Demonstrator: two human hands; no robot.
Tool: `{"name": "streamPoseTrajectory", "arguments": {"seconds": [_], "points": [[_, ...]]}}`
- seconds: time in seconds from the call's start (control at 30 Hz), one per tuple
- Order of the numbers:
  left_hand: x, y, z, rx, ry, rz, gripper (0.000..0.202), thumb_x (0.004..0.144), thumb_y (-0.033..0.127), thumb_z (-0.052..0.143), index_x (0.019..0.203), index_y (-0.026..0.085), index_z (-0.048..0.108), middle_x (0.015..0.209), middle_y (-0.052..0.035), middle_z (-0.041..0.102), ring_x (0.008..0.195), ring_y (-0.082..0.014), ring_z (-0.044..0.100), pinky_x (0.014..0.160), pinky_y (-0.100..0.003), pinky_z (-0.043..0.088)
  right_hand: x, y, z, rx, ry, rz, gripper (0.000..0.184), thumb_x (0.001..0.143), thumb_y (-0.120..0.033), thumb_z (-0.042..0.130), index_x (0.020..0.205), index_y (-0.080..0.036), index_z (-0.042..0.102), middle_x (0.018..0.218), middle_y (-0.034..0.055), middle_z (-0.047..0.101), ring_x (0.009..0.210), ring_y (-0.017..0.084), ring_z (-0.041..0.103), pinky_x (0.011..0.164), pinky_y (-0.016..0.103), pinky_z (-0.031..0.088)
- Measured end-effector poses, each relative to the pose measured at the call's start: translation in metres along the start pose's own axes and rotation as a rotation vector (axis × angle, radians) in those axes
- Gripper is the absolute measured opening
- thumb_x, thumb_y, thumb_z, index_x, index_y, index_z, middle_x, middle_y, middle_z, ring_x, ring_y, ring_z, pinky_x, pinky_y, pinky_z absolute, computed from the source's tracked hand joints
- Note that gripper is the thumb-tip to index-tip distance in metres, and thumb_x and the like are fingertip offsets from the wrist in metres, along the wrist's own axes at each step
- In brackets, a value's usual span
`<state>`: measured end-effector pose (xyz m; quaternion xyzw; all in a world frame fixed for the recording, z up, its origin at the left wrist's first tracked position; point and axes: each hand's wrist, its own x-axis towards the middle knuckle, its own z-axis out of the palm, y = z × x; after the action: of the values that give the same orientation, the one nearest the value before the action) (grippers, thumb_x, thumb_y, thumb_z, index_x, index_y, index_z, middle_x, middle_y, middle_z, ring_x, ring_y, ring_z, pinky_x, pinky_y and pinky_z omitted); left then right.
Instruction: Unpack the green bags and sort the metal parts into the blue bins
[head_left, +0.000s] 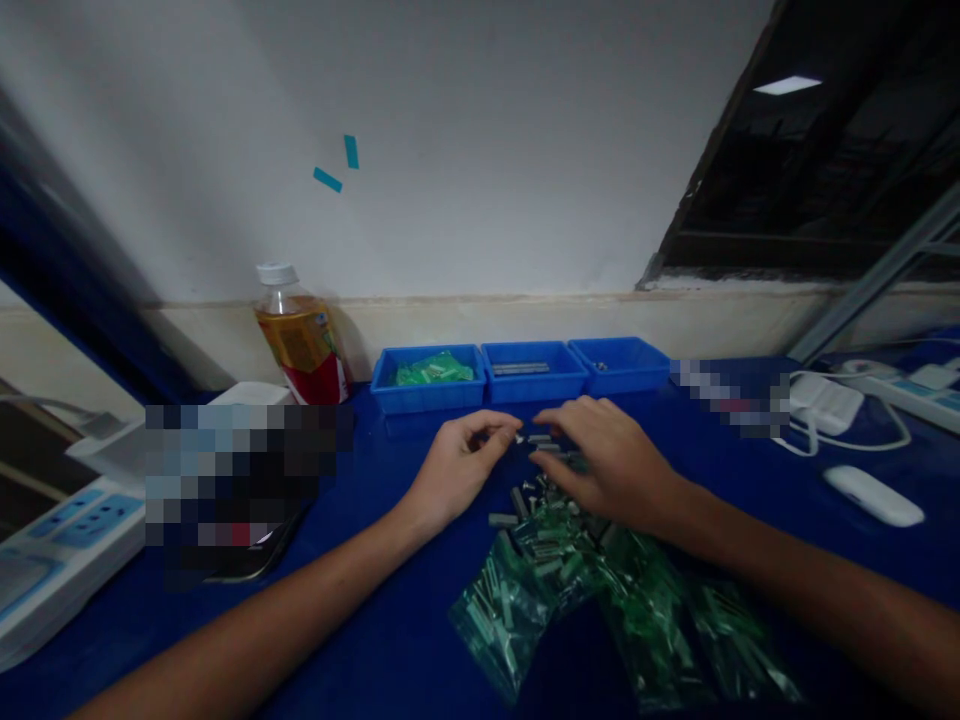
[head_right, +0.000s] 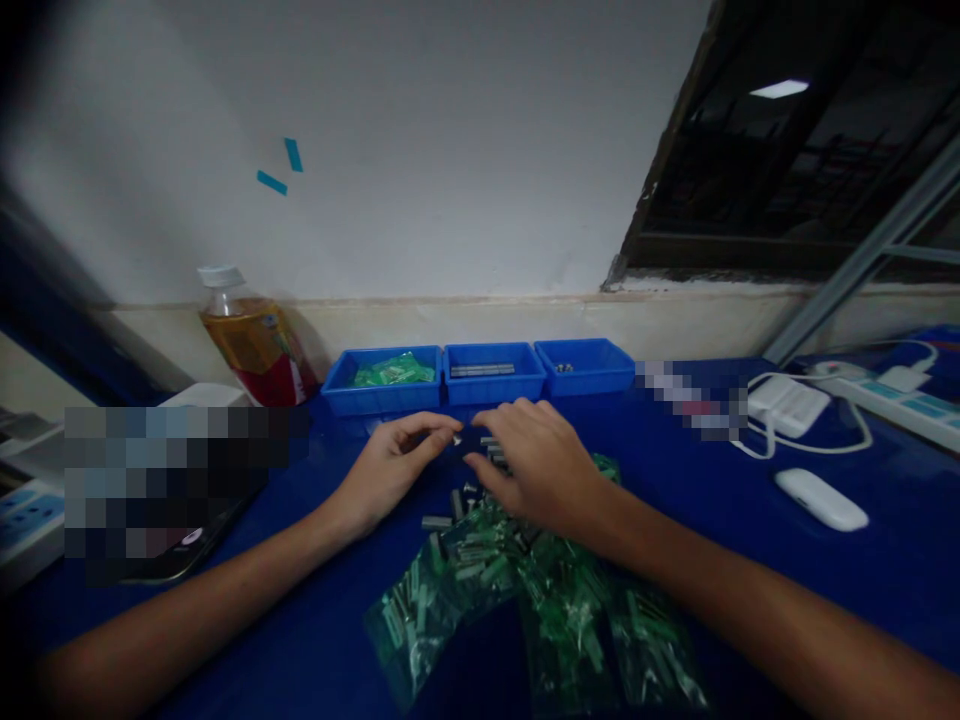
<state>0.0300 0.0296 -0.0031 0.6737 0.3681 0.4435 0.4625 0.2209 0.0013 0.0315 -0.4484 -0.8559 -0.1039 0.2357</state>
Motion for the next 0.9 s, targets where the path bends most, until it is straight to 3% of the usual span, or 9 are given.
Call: {"name": "streamPoseTrajectory", "arguments": {"seconds": [0.1, 0.4, 0.57, 0.7, 0.9], "points": [[-0.003, 0.006, 0.004, -0.099, 0.007, -0.031, 0.018, 0.083, 0.029, 0.058, 0.086, 0.014, 0.067, 0.089, -0.0041, 0.069, 0.084, -0.0176, 0.062, 0.079, -0.030, 0.047, -0.006, -0.022, 0.009, -0.013, 0.056, -0.058, 0.020, 0.087, -0.031, 0.049, 0.093, -0.015, 0.059, 0.079, 0.0060, 0.062, 0.072, 0.019, 0.052, 0.065, 0.033, 0.035], [-0.007, 0.003, 0.007, -0.200, -0.037, -0.097, 0.020, 0.082, 0.033, 0.060, 0.085, 0.014, 0.066, 0.083, -0.0036, 0.070, 0.077, -0.0159, 0.063, 0.075, -0.030, 0.048, -0.005, -0.016, 0.013, -0.008, 0.122, -0.058, 0.016, 0.089, -0.025, 0.046, 0.087, -0.015, 0.059, 0.073, 0.0045, 0.061, 0.067, 0.017, 0.051, 0.062, 0.031, 0.031], [-0.009, 0.001, 0.000, 0.177, -0.064, 0.151, 0.025, 0.085, 0.027, 0.058, 0.109, 0.020, 0.059, 0.091, -0.0029, 0.067, 0.083, -0.0176, 0.061, 0.074, -0.030, 0.047, -0.005, -0.016, 0.015, 0.197, 0.102, 0.079, 0.013, 0.086, -0.024, 0.049, 0.085, -0.017, 0.060, 0.073, 0.0028, 0.064, 0.067, 0.015, 0.056, 0.064, 0.030, 0.037], [-0.012, 0.005, -0.003, 0.497, -0.052, 0.389, 0.013, 0.086, 0.021, 0.057, 0.098, 0.021, 0.060, 0.093, -0.0032, 0.065, 0.091, -0.0194, 0.056, 0.080, -0.034, 0.043, -0.003, -0.017, 0.013, 0.371, 0.032, 0.203, 0.012, 0.085, -0.024, 0.051, 0.083, -0.019, 0.062, 0.072, 0.0010, 0.067, 0.067, 0.014, 0.060, 0.063, 0.028, 0.041], [-0.013, 0.006, -0.004, 0.592, -0.045, 0.403, 0.010, 0.091, 0.021, 0.046, 0.090, 0.019, 0.056, 0.084, -0.0024, 0.062, 0.083, -0.0176, 0.055, 0.075, -0.031, 0.042, -0.003, -0.020, 0.012, 0.445, -0.018, 0.230, 0.014, 0.086, -0.028, 0.052, 0.087, -0.018, 0.062, 0.069, 0.0005, 0.066, 0.064, 0.014, 0.060, 0.061, 0.028, 0.043]]}}
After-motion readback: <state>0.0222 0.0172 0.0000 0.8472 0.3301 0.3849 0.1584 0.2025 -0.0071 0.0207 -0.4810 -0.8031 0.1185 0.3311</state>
